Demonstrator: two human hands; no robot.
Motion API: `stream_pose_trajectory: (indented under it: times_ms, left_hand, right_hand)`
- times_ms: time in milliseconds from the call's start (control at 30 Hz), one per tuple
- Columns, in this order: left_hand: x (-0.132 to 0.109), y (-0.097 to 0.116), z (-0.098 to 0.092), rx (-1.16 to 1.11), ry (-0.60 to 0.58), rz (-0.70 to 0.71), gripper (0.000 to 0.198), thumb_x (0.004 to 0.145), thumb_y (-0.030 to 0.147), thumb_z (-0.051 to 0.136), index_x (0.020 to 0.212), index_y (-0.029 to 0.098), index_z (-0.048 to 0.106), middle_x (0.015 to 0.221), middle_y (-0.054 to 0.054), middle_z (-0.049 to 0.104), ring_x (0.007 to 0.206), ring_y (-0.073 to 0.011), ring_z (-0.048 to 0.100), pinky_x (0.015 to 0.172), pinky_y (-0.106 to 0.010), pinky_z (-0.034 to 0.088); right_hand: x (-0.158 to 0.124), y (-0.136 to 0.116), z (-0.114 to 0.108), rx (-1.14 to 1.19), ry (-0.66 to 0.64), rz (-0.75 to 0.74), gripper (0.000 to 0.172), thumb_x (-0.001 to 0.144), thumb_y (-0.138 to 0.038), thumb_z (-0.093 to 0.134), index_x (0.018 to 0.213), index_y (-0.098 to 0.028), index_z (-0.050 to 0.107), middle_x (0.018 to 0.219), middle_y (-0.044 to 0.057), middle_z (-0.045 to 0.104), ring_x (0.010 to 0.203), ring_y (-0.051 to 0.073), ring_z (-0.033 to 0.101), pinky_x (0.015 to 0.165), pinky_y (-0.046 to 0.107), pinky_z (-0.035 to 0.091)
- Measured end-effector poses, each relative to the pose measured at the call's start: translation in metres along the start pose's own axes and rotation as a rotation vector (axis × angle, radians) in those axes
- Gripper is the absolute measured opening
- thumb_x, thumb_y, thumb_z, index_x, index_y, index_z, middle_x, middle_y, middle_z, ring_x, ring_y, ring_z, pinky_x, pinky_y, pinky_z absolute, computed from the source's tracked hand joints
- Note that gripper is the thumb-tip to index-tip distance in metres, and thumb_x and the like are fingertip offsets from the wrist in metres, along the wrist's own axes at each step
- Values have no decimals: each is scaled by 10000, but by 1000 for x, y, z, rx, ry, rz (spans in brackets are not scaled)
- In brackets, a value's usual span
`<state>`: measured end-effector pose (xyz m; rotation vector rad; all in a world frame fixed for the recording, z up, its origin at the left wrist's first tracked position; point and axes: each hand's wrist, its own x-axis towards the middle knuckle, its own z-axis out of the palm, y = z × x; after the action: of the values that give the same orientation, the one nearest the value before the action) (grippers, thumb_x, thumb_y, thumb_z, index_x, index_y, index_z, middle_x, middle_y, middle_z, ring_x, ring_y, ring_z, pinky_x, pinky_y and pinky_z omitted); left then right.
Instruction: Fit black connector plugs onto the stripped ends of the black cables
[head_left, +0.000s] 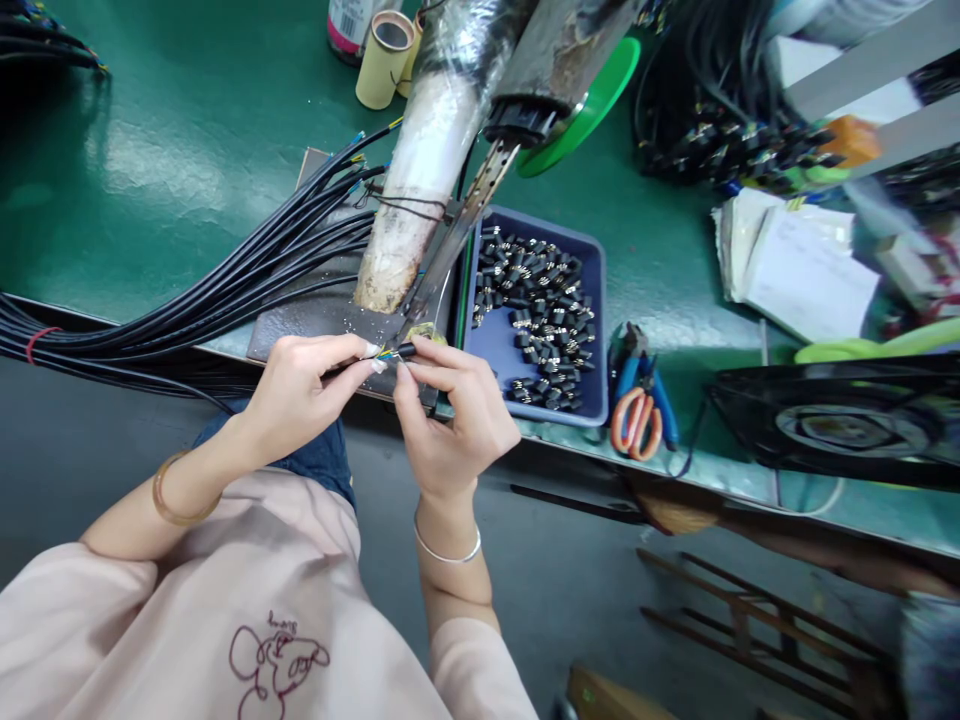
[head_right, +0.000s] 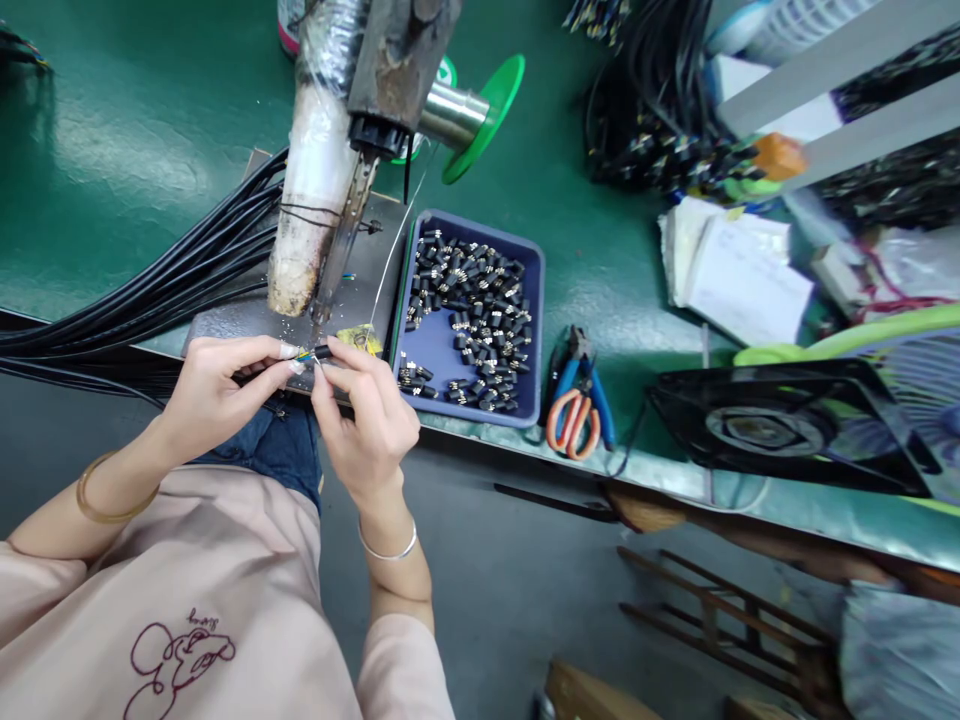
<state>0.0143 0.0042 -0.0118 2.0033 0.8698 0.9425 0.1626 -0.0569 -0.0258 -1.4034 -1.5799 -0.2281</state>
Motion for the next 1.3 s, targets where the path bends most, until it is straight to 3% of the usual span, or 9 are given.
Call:
stream_pose_trajectory:
  times_ms: [367, 567, 867, 967, 1067, 1133, 1200, 1300]
  left_hand:
    - [3, 1, 0, -48, 25, -24, 130, 903, 186, 608, 826, 130, 697, 706, 4, 686, 583, -77, 541, 578, -186, 402]
    - [5, 1, 0, -81, -65, -154, 167, 873, 200, 591, 720, 135, 613, 580, 51, 503, 526, -60, 389, 506, -190, 308]
    - [4, 4, -2, -315, -148, -260, 154, 817, 176, 593, 669, 135, 593, 591, 43, 465, 566, -67, 403, 522, -184, 324]
    - [1, 6, -2, -353, -153, -252, 158, 798, 166, 597, 644, 133, 588, 577, 47, 453, 556, -63, 389, 516, -183, 319]
    - [-5, 9, -3, -304, -116, -197, 139, 775, 147, 612, 637, 131, 595, 579, 49, 462, 551, -58, 393, 513, -177, 319]
    - [-9, 11, -5, -237, -107, -128, 127, 775, 132, 612, 649, 128, 617, 577, 47, 481, 540, -56, 398, 504, -175, 320]
    - [-13, 13, -7, -173, -104, -37, 118, 790, 126, 611, 679, 128, 651, 572, 41, 510, 519, -57, 404, 493, -178, 330]
    - [-20, 16, -10, -145, -31, 69, 75, 808, 154, 652, 751, 135, 697, 608, 16, 603, 516, -66, 457, 508, -181, 391]
  right_hand:
    - [4, -5, 0, 2, -3, 15, 143, 836, -85, 693, 872, -218, 650, 997, 46, 765, 888, 164, 741, 783, 290, 627]
    - [0, -4, -1, 34, -17, 13, 171, 820, -68, 685, 849, -218, 608, 989, 60, 768, 871, 164, 743, 762, 283, 631]
    - [-7, -3, -4, 85, 17, 28, 144, 857, -100, 665, 911, -224, 616, 948, 41, 772, 874, 177, 755, 758, 306, 620]
    - [-13, -5, -6, 230, 116, 94, 145, 911, -133, 606, 1007, -242, 606, 917, 19, 759, 734, 151, 745, 597, 261, 581]
    - [-13, -11, -14, 192, 224, 206, 89, 949, -208, 573, 1009, -253, 621, 723, -39, 683, 480, 86, 613, 436, 214, 426]
    - [-9, -17, -21, 106, 72, 297, 67, 940, -263, 597, 916, -232, 651, 596, -62, 591, 417, 68, 517, 425, 220, 363]
    - [-2, -23, -28, 139, -171, 363, 210, 935, -295, 597, 746, -206, 621, 515, -73, 507, 399, 58, 439, 430, 220, 331]
    - [7, -30, -33, 305, -301, 435, 330, 949, -298, 556, 635, -199, 524, 496, -75, 469, 414, 51, 402, 433, 202, 315]
